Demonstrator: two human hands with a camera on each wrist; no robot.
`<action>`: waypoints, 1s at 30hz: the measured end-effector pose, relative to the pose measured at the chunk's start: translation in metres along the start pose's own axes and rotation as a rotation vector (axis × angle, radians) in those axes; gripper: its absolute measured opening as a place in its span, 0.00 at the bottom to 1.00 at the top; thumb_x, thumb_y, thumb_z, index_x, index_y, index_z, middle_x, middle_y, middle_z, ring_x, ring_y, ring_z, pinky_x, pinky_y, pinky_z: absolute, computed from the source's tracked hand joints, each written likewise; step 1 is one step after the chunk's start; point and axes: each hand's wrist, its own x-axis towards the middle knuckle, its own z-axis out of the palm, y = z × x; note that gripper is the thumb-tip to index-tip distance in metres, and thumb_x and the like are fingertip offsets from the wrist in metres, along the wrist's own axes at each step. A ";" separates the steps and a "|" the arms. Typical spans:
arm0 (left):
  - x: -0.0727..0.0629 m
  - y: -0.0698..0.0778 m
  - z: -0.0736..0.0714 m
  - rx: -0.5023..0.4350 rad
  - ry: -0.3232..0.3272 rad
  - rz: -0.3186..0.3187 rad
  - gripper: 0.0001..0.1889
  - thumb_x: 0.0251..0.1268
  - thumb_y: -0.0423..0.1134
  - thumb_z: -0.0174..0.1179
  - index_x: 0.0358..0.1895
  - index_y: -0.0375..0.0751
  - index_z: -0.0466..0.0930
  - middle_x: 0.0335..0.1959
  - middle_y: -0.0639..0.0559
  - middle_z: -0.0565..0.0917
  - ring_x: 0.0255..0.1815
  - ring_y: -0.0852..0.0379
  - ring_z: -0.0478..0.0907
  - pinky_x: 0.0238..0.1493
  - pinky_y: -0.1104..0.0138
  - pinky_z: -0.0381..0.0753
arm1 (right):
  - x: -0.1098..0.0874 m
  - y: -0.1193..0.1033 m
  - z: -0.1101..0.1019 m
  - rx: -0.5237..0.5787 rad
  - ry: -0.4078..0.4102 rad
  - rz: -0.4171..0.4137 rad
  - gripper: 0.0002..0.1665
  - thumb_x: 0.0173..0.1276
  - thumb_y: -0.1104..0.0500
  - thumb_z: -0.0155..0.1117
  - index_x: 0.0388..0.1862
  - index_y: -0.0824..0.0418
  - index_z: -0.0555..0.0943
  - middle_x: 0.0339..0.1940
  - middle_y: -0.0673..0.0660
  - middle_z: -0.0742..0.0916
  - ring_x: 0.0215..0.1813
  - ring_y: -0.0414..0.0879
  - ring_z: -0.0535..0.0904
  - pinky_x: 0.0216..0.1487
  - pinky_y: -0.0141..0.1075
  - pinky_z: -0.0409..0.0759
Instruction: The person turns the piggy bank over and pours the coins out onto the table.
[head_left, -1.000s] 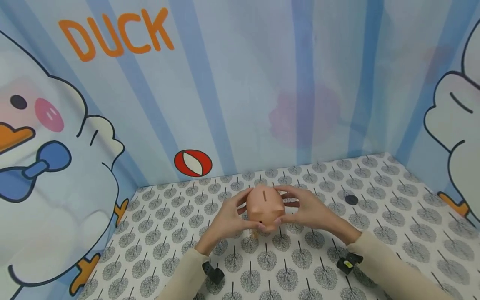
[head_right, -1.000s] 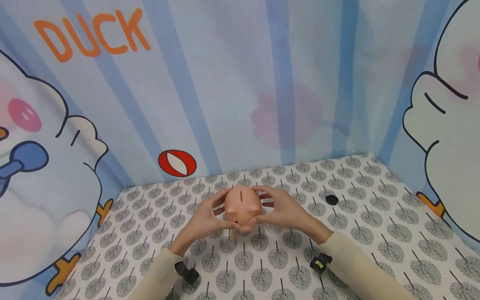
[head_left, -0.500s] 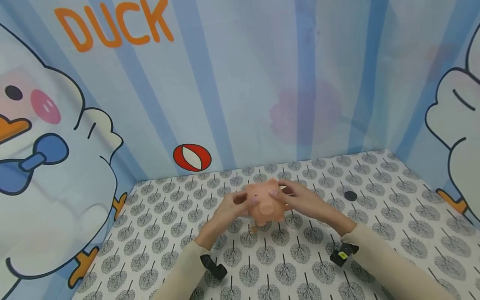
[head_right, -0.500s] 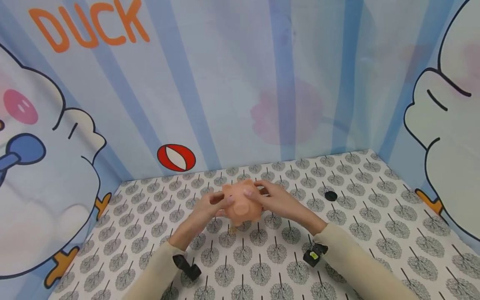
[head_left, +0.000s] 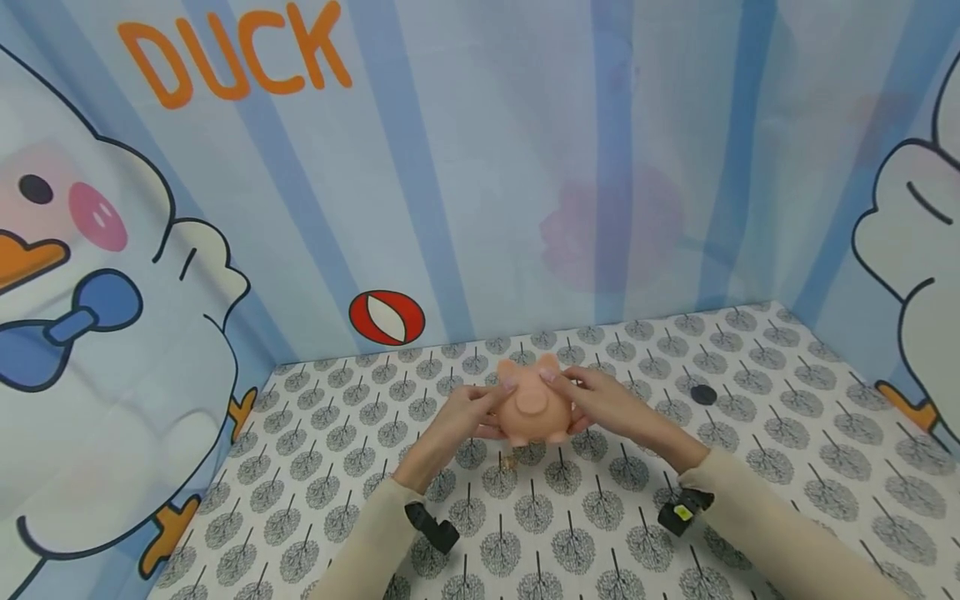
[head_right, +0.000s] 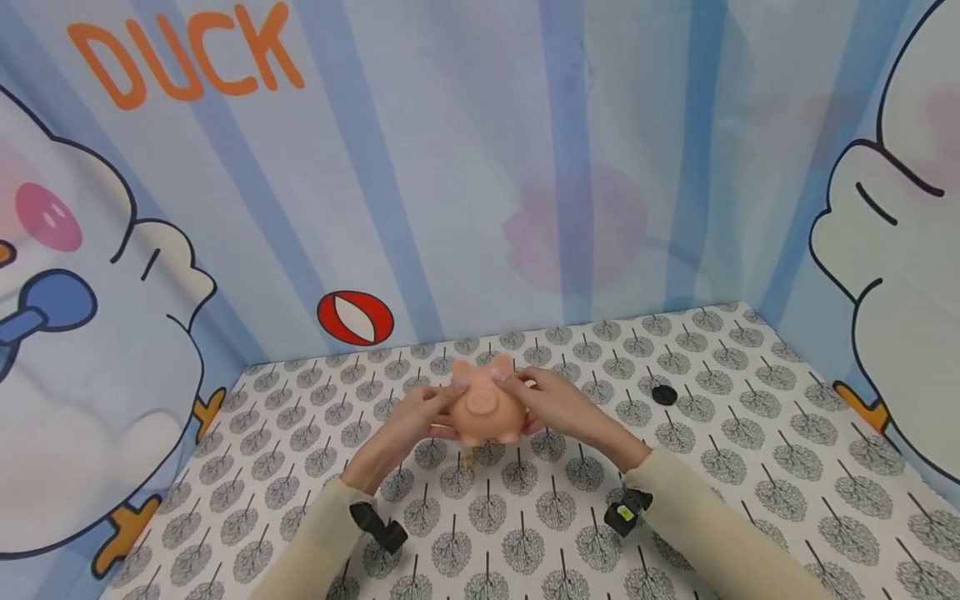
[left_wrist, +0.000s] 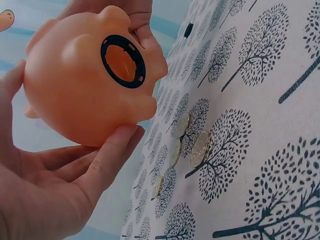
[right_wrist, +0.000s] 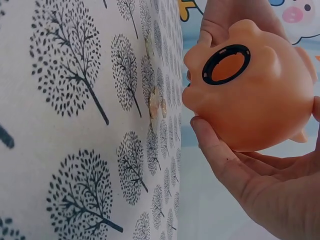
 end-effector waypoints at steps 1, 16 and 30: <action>0.000 0.000 0.000 -0.001 -0.004 0.003 0.39 0.72 0.65 0.62 0.66 0.31 0.81 0.49 0.37 0.91 0.39 0.55 0.92 0.50 0.62 0.95 | 0.000 0.001 -0.001 0.003 -0.004 -0.007 0.43 0.82 0.32 0.48 0.72 0.67 0.73 0.54 0.66 0.89 0.40 0.50 0.91 0.52 0.44 0.93; -0.025 0.002 0.009 0.538 -0.014 0.425 0.59 0.46 0.43 0.86 0.83 0.56 0.60 0.79 0.51 0.66 0.80 0.48 0.69 0.80 0.54 0.75 | -0.015 0.019 -0.004 -0.203 -0.006 -0.492 0.66 0.46 0.58 0.90 0.83 0.59 0.64 0.79 0.61 0.72 0.77 0.62 0.74 0.73 0.44 0.83; -0.014 -0.005 0.001 0.436 -0.056 0.441 0.60 0.48 0.40 0.86 0.85 0.56 0.57 0.82 0.60 0.67 0.82 0.54 0.66 0.83 0.60 0.71 | -0.010 0.019 0.002 -0.229 0.057 -0.474 0.63 0.46 0.65 0.89 0.80 0.60 0.66 0.76 0.60 0.75 0.73 0.59 0.77 0.71 0.41 0.85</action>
